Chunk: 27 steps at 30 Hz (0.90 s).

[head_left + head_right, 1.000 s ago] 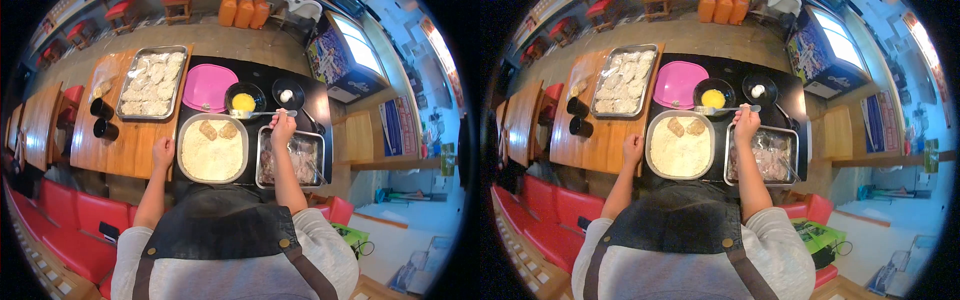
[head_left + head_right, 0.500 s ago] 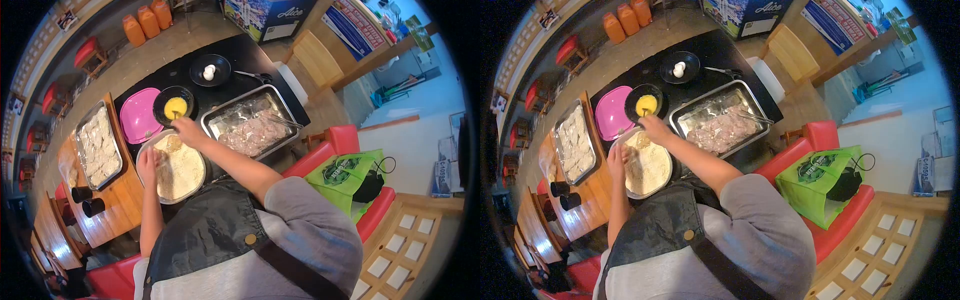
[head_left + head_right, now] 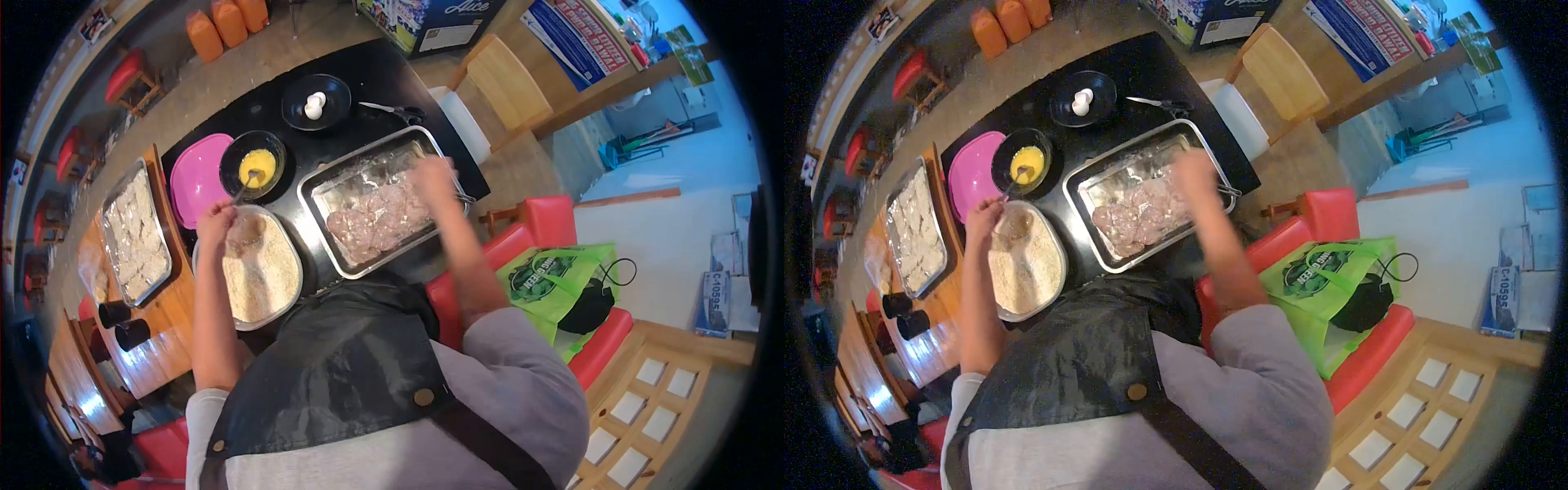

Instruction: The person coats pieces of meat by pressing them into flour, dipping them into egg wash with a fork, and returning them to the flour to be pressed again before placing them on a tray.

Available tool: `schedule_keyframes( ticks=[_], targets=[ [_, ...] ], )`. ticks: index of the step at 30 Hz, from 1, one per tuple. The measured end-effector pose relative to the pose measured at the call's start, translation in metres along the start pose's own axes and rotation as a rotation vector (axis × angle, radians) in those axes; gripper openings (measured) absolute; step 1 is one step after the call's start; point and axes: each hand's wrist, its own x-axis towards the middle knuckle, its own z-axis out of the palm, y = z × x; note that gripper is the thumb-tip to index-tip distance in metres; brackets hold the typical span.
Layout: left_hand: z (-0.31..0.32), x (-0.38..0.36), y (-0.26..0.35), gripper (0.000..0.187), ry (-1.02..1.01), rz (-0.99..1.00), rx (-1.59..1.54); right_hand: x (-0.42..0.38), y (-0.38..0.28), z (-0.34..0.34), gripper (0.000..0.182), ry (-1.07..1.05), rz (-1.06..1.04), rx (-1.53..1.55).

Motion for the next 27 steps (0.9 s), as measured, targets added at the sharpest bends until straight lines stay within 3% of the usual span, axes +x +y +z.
schedule_keyframes(
  ticks=[2, 4, 6, 8, 10, 14, 18, 24, 27],
  targets=[
    [-0.009, 0.002, 0.003, 0.019, 0.062, 0.071, 0.126, -0.018, 0.065, 0.006, 0.036, 0.000, 0.080, -0.090],
    [-0.016, 0.014, -0.003, 0.021, 0.192, 0.160, 0.428, -0.021, 0.096, 0.023, 0.033, -0.018, 0.011, -0.081],
    [-0.017, 0.016, -0.001, 0.021, 0.242, 0.166, 0.445, -0.022, 0.107, 0.033, 0.029, -0.046, -0.124, -0.051],
    [-0.019, 0.016, -0.001, 0.021, 0.299, 0.182, 0.466, -0.024, 0.100, 0.026, 0.023, -0.072, -0.145, -0.115],
    [-0.022, 0.021, -0.004, 0.021, 0.312, 0.207, 0.281, -0.026, 0.098, 0.022, 0.023, -0.107, -0.255, -0.317],
    [-0.036, 0.039, -0.014, 0.024, 0.241, 0.244, 0.046, -0.023, 0.102, 0.017, 0.020, -0.022, -0.215, -0.274],
    [-0.040, 0.038, -0.005, 0.023, 0.233, 0.211, 0.076, -0.013, 0.070, -0.002, 0.016, 0.080, -0.358, -0.235],
    [-0.034, 0.024, -0.006, 0.024, 0.237, 0.190, 0.020, 0.036, 0.030, 0.020, 0.015, -0.006, -0.639, -0.103],
    [-0.032, 0.016, -0.003, 0.025, 0.266, 0.156, 0.012, 0.054, 0.020, 0.015, 0.017, -0.197, -0.715, -0.122]
  ],
)
